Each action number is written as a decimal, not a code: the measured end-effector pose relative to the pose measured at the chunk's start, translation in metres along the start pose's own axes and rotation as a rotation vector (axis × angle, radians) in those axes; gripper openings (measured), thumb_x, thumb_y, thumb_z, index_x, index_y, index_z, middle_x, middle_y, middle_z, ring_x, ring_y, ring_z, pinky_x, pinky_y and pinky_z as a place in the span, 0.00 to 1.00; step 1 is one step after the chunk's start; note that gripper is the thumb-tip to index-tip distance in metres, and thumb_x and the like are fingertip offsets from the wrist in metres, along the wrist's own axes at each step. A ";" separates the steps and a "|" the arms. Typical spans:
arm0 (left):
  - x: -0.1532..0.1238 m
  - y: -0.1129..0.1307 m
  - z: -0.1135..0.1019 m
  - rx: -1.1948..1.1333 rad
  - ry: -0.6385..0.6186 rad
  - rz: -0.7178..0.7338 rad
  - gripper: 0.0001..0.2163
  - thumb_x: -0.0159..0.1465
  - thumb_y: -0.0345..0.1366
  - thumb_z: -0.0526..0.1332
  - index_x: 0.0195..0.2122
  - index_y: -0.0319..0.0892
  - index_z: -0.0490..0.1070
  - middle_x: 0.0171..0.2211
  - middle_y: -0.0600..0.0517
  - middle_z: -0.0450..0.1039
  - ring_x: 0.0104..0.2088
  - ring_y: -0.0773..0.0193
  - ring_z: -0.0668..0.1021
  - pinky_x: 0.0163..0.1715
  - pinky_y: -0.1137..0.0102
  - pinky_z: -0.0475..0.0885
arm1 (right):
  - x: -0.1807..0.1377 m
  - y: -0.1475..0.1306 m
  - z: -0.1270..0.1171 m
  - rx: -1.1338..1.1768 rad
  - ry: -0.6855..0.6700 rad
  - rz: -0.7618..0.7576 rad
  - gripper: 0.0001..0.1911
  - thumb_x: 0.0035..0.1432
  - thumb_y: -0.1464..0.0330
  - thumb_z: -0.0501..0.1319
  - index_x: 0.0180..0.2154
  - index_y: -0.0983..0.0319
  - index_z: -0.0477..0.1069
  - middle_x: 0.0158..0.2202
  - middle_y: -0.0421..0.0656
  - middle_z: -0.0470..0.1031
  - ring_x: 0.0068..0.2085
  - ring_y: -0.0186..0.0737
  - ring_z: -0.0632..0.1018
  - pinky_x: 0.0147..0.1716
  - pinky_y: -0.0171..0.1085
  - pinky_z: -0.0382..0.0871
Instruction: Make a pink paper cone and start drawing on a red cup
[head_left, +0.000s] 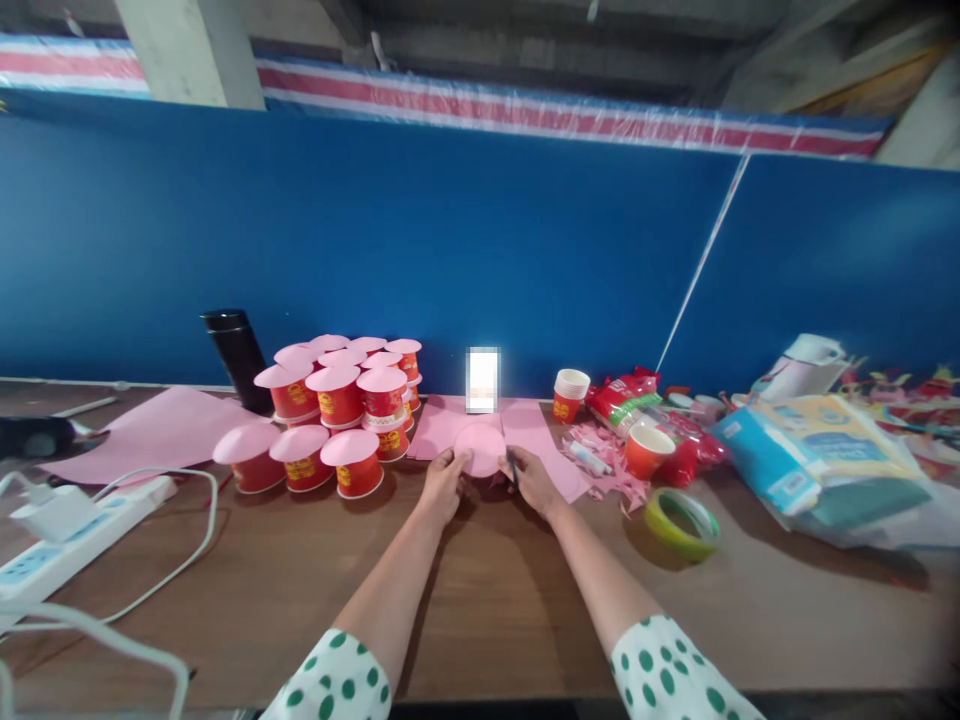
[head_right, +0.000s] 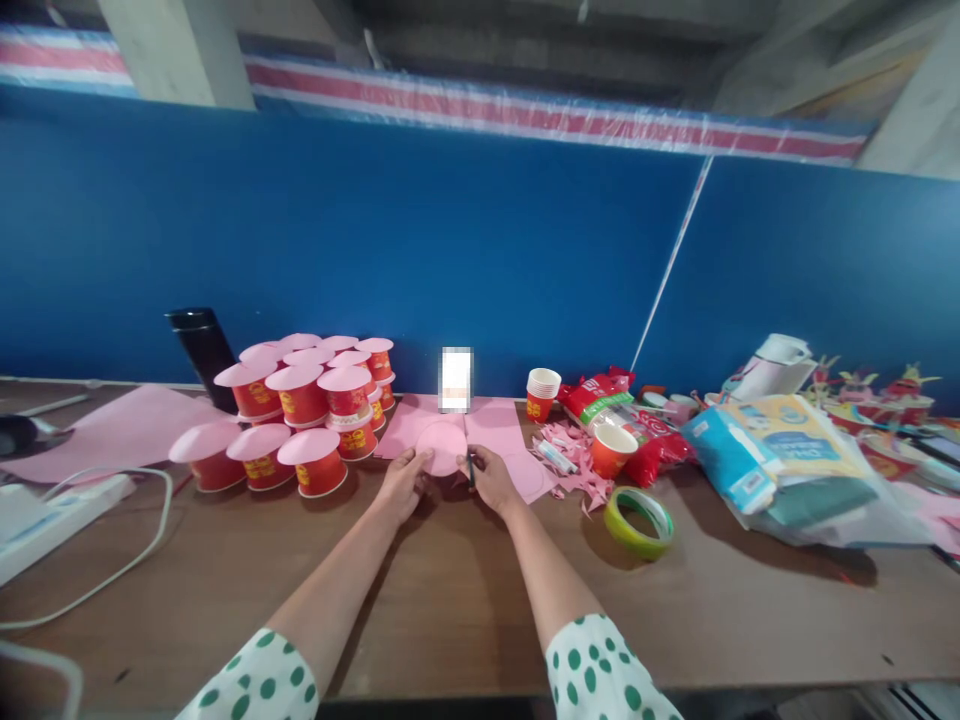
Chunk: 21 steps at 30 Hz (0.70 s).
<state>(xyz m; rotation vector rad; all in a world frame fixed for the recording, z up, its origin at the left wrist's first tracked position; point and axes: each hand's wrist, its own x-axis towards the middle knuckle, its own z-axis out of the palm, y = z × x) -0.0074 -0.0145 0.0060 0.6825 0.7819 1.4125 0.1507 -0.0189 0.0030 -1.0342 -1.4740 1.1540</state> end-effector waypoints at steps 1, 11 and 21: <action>0.000 0.000 0.000 -0.002 0.000 0.003 0.18 0.41 0.37 0.72 0.31 0.35 0.71 0.20 0.52 0.73 0.18 0.69 0.73 0.16 0.77 0.65 | 0.000 0.000 0.000 0.000 -0.001 0.000 0.20 0.50 0.55 0.63 0.40 0.63 0.71 0.24 0.38 0.69 0.24 0.33 0.71 0.18 0.29 0.65; -0.001 0.000 0.001 0.024 0.000 0.001 0.20 0.40 0.39 0.72 0.30 0.35 0.70 0.18 0.53 0.72 0.15 0.70 0.71 0.14 0.77 0.62 | -0.001 -0.003 0.000 -0.008 0.006 0.010 0.20 0.50 0.56 0.63 0.39 0.63 0.71 0.23 0.38 0.70 0.25 0.34 0.71 0.18 0.29 0.64; 0.000 -0.001 0.001 0.018 -0.007 0.016 0.19 0.40 0.38 0.72 0.31 0.35 0.72 0.21 0.50 0.74 0.20 0.66 0.75 0.18 0.75 0.65 | -0.001 -0.002 0.001 -0.009 0.008 0.011 0.20 0.49 0.55 0.63 0.39 0.63 0.71 0.22 0.38 0.70 0.24 0.33 0.71 0.18 0.29 0.64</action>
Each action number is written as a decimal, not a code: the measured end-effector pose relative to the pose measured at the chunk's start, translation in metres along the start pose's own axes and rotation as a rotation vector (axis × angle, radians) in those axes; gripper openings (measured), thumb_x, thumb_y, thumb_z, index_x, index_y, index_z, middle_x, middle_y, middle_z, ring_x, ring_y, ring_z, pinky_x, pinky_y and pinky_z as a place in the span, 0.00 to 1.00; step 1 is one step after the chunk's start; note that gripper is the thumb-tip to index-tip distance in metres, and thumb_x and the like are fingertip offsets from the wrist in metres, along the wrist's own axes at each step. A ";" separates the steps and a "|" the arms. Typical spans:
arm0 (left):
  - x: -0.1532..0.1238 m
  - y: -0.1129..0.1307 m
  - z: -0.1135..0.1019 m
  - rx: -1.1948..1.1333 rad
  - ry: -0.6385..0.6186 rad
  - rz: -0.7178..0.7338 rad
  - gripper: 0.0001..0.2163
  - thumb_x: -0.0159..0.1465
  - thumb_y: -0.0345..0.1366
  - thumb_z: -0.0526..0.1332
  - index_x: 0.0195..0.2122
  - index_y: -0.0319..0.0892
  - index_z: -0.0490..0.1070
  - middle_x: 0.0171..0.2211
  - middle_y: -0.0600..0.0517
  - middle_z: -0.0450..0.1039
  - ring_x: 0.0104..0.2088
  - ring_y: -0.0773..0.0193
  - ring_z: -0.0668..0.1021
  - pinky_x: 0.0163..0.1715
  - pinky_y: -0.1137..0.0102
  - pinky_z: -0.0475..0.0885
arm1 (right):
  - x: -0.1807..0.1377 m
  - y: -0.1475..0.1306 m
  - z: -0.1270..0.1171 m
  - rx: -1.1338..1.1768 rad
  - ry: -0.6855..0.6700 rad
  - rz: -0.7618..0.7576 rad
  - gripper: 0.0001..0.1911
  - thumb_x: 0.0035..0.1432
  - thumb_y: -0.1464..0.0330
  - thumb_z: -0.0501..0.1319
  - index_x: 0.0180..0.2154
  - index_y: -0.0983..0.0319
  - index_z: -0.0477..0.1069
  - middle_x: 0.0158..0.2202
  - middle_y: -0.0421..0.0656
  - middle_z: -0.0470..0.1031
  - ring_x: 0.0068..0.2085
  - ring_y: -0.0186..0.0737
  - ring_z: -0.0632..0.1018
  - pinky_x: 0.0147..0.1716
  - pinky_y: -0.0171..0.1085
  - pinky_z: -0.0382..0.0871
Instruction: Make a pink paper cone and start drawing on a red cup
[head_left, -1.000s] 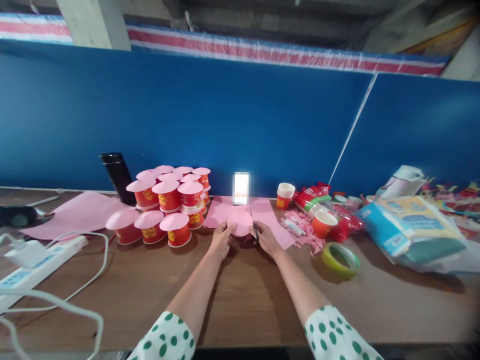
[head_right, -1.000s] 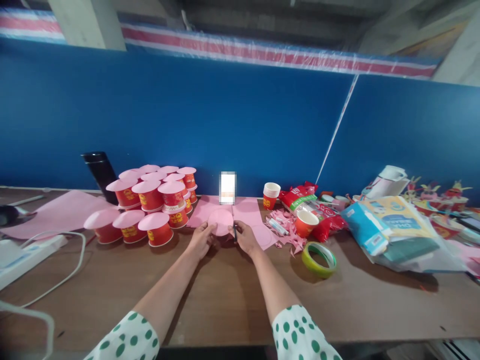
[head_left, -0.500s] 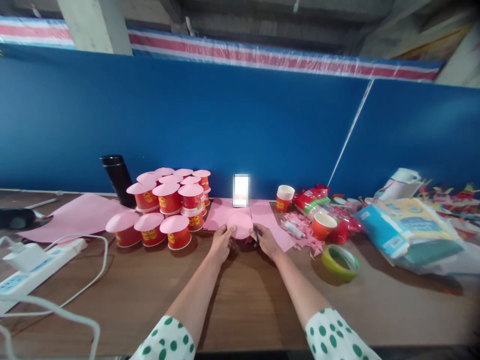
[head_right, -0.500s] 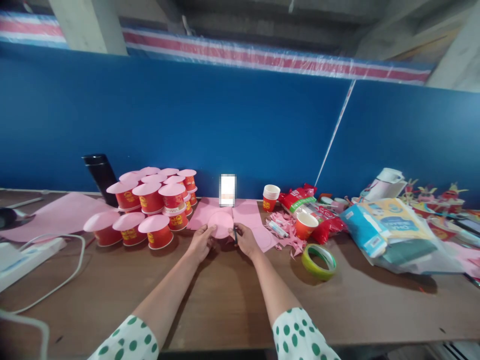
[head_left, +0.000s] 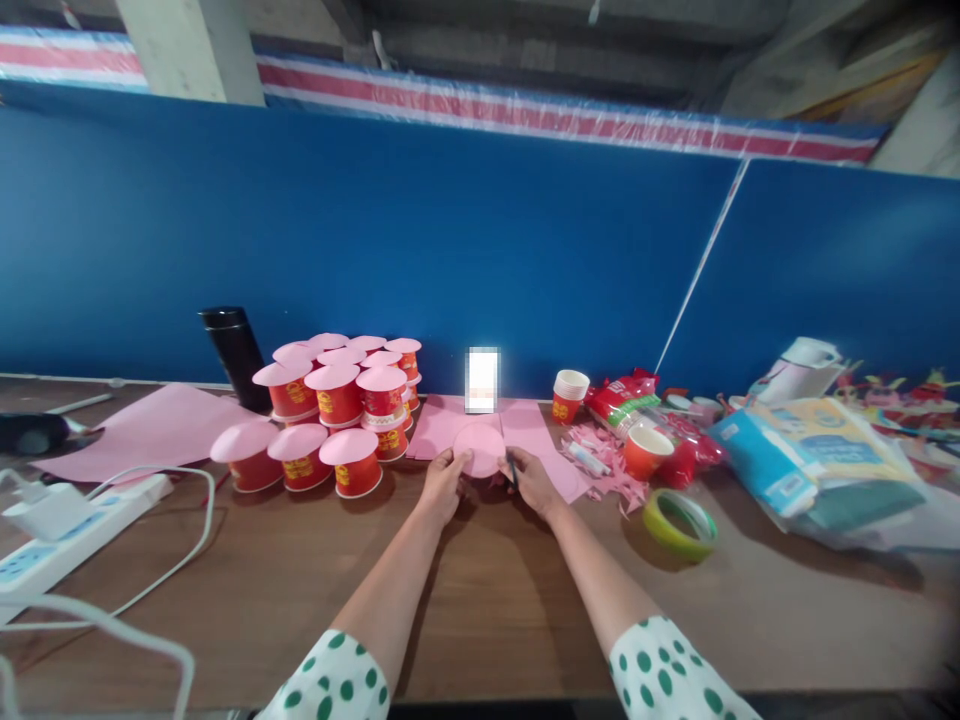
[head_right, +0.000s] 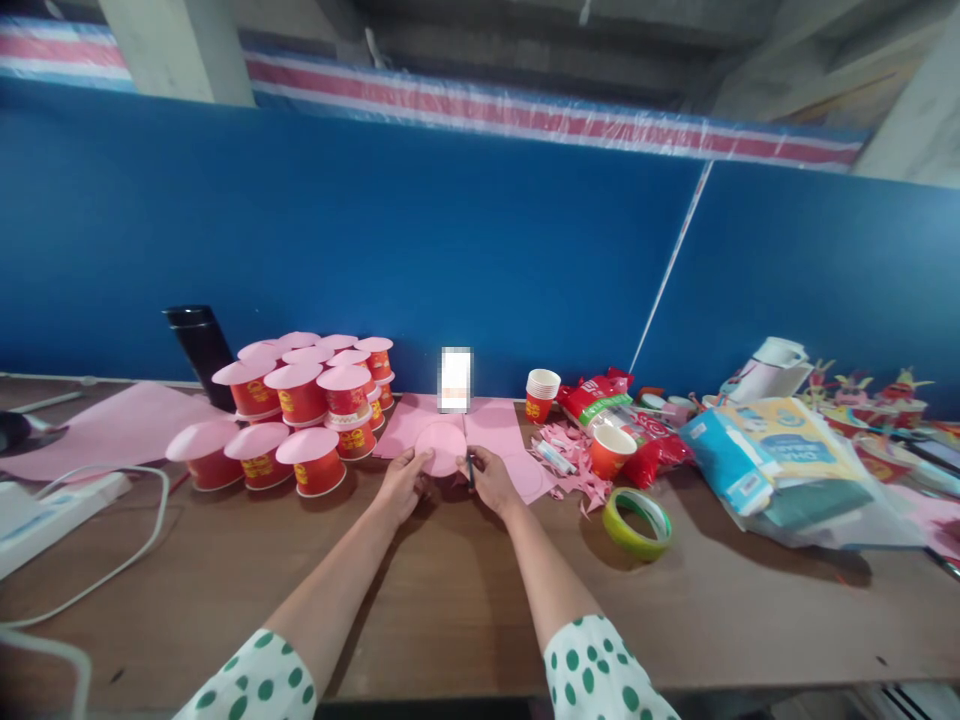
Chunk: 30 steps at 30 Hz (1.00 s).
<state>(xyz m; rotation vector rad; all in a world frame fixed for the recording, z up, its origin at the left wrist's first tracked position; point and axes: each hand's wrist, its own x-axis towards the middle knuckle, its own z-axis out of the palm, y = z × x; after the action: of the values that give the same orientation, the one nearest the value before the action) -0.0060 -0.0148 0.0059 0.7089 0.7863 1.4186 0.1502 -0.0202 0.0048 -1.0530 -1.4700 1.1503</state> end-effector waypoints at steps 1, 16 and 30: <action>0.000 0.000 0.000 0.004 -0.001 -0.001 0.19 0.41 0.38 0.72 0.32 0.34 0.72 0.20 0.50 0.74 0.20 0.66 0.75 0.18 0.75 0.65 | 0.000 0.000 0.000 -0.001 -0.003 0.000 0.20 0.49 0.56 0.63 0.39 0.63 0.71 0.22 0.38 0.70 0.24 0.33 0.71 0.18 0.29 0.64; 0.000 0.000 -0.001 -0.003 -0.015 -0.009 0.18 0.42 0.38 0.71 0.33 0.34 0.72 0.22 0.48 0.76 0.21 0.64 0.77 0.19 0.74 0.68 | 0.001 0.002 -0.001 -0.017 -0.015 -0.015 0.21 0.50 0.55 0.63 0.40 0.64 0.71 0.23 0.38 0.70 0.25 0.34 0.72 0.18 0.29 0.64; -0.001 0.000 0.000 0.006 -0.012 -0.013 0.19 0.42 0.39 0.71 0.33 0.34 0.73 0.22 0.48 0.75 0.23 0.63 0.77 0.21 0.73 0.69 | 0.000 0.001 -0.001 -0.040 -0.007 -0.016 0.20 0.50 0.54 0.62 0.39 0.63 0.71 0.24 0.38 0.71 0.25 0.34 0.71 0.19 0.30 0.65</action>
<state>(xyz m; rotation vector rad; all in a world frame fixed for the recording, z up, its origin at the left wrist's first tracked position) -0.0062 -0.0154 0.0057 0.7151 0.7843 1.3994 0.1509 -0.0202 0.0035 -1.0632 -1.5096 1.1185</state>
